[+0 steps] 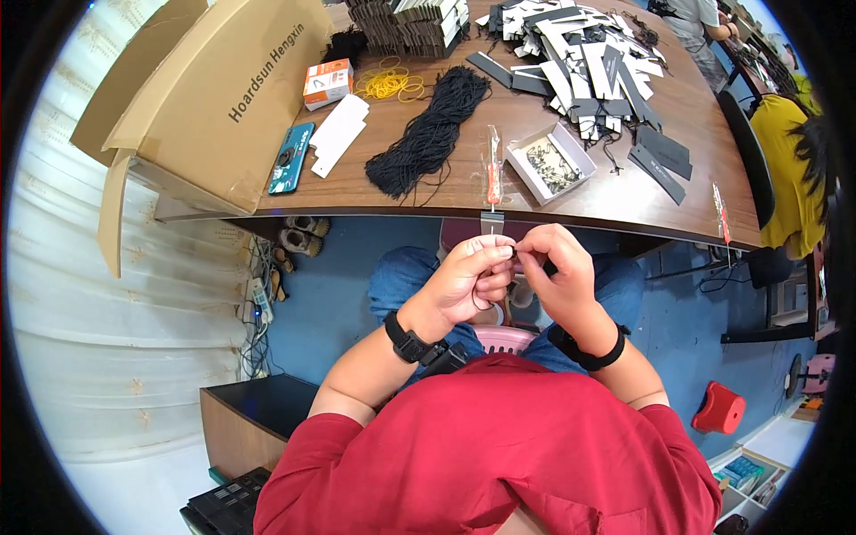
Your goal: Attaching black elastic strings to rectangular paper tags at a workbench.
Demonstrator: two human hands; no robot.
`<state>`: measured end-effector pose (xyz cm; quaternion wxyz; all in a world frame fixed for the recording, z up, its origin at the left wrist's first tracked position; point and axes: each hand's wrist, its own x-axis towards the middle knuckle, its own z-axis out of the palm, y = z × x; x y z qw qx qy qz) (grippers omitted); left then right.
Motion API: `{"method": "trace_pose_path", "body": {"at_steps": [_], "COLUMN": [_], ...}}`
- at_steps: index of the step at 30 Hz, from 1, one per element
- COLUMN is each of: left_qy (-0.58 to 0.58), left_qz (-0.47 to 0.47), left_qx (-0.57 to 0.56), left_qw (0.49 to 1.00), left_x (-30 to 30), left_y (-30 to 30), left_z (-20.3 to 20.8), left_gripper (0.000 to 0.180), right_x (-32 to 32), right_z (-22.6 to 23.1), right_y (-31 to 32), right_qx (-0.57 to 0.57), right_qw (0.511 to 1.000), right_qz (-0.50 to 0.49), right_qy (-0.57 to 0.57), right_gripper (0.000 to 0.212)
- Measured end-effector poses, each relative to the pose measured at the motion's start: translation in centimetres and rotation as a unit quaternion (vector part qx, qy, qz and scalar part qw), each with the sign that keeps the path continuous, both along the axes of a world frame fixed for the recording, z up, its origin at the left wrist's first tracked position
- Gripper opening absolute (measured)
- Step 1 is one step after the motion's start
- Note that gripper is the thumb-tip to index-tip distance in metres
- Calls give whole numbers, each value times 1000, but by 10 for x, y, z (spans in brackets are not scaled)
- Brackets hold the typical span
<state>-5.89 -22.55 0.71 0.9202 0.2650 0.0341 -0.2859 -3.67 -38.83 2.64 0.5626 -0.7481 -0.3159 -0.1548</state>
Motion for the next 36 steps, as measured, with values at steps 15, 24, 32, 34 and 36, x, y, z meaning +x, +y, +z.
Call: {"method": "trace_pose_path", "body": {"at_steps": [15,24,32,34,36], "left_qy": [-69,-278,-483,-507,-459], "left_qz": [114,236,265,288,283], "left_qx": [177,444,623,637,658], "left_qw": [975,818,556,505,526], "left_x": [-5,-9,0,1,-1], "left_y": [-6,-20,-19,-21,-23], "left_z": [5,17,18,16,15], "left_gripper": [8,10,15,16,16], "right_x": [-1,-2,-6,-7,-6], "right_z": [-1,-4,3,3,2], "right_y": [-2,-9,-19,-21,-21], "right_qx": [-8,-47,-10,-7,-4], "right_qw": [998,988,994,993,993], "right_qz": [-53,-101,-59,-62,-65], "right_qy": [-15,-107,93,97,100], "right_gripper": [17,16,9,9,9]}}
